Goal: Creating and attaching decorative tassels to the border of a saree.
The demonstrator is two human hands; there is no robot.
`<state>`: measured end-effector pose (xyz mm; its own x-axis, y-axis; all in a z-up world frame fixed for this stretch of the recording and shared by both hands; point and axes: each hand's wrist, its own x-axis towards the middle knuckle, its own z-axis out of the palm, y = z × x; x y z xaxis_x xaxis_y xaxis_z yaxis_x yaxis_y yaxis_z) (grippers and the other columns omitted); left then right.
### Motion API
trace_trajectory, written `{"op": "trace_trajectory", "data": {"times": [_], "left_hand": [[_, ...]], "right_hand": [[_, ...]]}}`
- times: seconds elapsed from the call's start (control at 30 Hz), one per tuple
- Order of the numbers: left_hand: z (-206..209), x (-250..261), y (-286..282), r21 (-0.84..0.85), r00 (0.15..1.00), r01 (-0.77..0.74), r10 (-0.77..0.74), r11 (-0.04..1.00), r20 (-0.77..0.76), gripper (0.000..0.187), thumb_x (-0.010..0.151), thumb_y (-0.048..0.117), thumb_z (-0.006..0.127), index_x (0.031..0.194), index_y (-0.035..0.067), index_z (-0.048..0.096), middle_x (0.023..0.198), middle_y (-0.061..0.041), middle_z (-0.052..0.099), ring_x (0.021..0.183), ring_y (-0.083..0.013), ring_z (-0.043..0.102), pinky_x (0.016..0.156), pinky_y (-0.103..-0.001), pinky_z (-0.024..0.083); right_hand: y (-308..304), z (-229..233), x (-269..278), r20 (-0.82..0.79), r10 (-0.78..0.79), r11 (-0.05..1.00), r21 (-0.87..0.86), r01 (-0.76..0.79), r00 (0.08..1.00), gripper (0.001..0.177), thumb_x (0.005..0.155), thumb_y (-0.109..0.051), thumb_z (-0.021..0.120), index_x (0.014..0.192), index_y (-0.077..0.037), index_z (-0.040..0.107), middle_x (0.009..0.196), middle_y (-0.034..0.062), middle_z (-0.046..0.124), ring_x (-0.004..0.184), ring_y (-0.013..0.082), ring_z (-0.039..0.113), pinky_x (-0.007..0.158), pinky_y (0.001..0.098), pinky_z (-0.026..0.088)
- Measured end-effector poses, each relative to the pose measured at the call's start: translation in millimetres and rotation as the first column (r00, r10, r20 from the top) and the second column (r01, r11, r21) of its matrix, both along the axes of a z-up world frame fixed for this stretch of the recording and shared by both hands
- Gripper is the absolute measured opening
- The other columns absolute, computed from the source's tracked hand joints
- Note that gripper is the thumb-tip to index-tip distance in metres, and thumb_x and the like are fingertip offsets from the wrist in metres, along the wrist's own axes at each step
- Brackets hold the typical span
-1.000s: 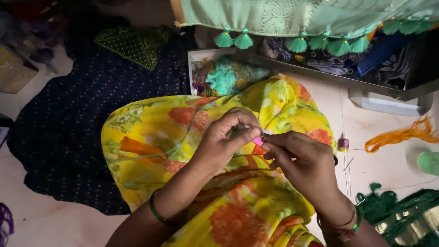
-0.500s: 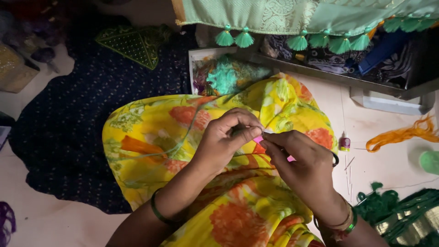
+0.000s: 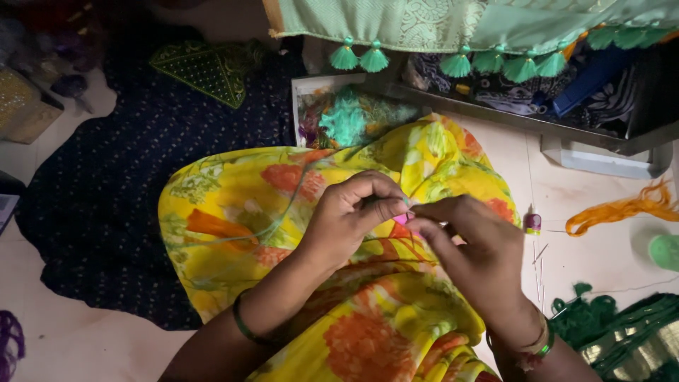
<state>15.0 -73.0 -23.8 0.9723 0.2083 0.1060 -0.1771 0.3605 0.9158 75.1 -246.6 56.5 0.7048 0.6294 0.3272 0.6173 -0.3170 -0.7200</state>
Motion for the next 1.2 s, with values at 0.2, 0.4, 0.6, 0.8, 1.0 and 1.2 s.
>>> {"op": "trace_trajectory", "data": {"times": [0.2, 0.4, 0.6, 0.8, 1.0, 1.2], "left_hand": [[2, -3, 3, 0.198, 0.999, 0.037, -0.043, 0.979, 0.025, 0.01, 0.092, 0.007, 0.077, 0.096, -0.001, 0.072, 0.097, -0.005, 0.069, 0.095, -0.0125, 0.067, 0.089, -0.028, 0.053], [11, -3, 5, 0.298, 0.999, 0.042, -0.043, 0.954, -0.003, 0.011, 0.09, 0.008, 0.08, 0.096, 0.0, 0.075, 0.097, -0.005, 0.074, 0.094, -0.0119, 0.069, 0.088, -0.028, 0.054], [9, -2, 7, 0.188, 0.978, 0.188, -0.166, 0.964, -0.128, 0.012, 0.092, 0.007, 0.076, 0.102, 0.001, 0.07, 0.096, -0.002, 0.072, 0.091, -0.0075, 0.066, 0.083, -0.024, 0.053], [10, -5, -3, 0.156, 0.975, 0.192, -0.17, 0.969, -0.146, 0.011, 0.097, 0.002, 0.07, 0.105, -0.003, 0.065, 0.092, -0.004, 0.068, 0.082, -0.0074, 0.063, 0.072, -0.024, 0.053], [15, -3, -4, 0.012, 0.973, 0.19, -0.186, 0.982, -0.137, 0.009, 0.099, 0.001, 0.066, 0.107, -0.003, 0.063, 0.089, -0.005, 0.071, 0.077, -0.0076, 0.066, 0.071, -0.024, 0.056], [18, -4, -4, 0.154, 0.98, 0.14, -0.114, 0.978, -0.166, 0.007, 0.098, 0.001, 0.068, 0.103, -0.003, 0.066, 0.089, -0.005, 0.072, 0.076, -0.0077, 0.066, 0.07, -0.024, 0.056]], "right_hand": [[-10, -3, 15, -0.198, 0.089, 0.99, 0.129, -0.064, 0.976, 0.015, 0.088, 0.004, 0.074, 0.103, 0.002, 0.075, 0.102, 0.0111, 0.072, 0.087, 0.0162, 0.072, 0.071, 0.0276, 0.061], [-5, 6, 20, -0.216, 0.166, 0.986, 0.044, -0.16, 0.962, 0.011, 0.09, 0.006, 0.07, 0.1, 0.003, 0.07, 0.1, 0.0101, 0.067, 0.08, 0.0159, 0.072, 0.066, 0.0267, 0.061], [-2, 2, 24, -0.021, 0.242, 0.963, -0.117, -0.243, 0.97, 0.015, 0.09, 0.002, 0.067, 0.103, 0.002, 0.061, 0.099, 0.0126, 0.062, 0.088, 0.0224, 0.066, 0.073, 0.0316, 0.055], [-4, -17, 25, -0.261, 0.244, 0.969, 0.02, -0.247, 0.934, 0.009, 0.097, -0.002, 0.06, 0.105, 0.0, 0.057, 0.101, 0.0092, 0.058, 0.091, 0.0191, 0.063, 0.08, 0.0304, 0.053], [-7, -34, 32, -0.78, 0.276, 0.943, 0.332, -0.002, 0.562, 0.009, 0.104, -0.005, 0.054, 0.108, 0.0, 0.06, 0.1, 0.0068, 0.062, 0.087, 0.015, 0.064, 0.079, 0.031, 0.056], [-3, -21, 26, -0.549, 0.2, 0.964, 0.257, -0.064, 0.812, 0.014, 0.097, -0.001, 0.062, 0.109, 0.004, 0.067, 0.106, 0.0088, 0.063, 0.093, 0.0157, 0.067, 0.078, 0.031, 0.061]]}}
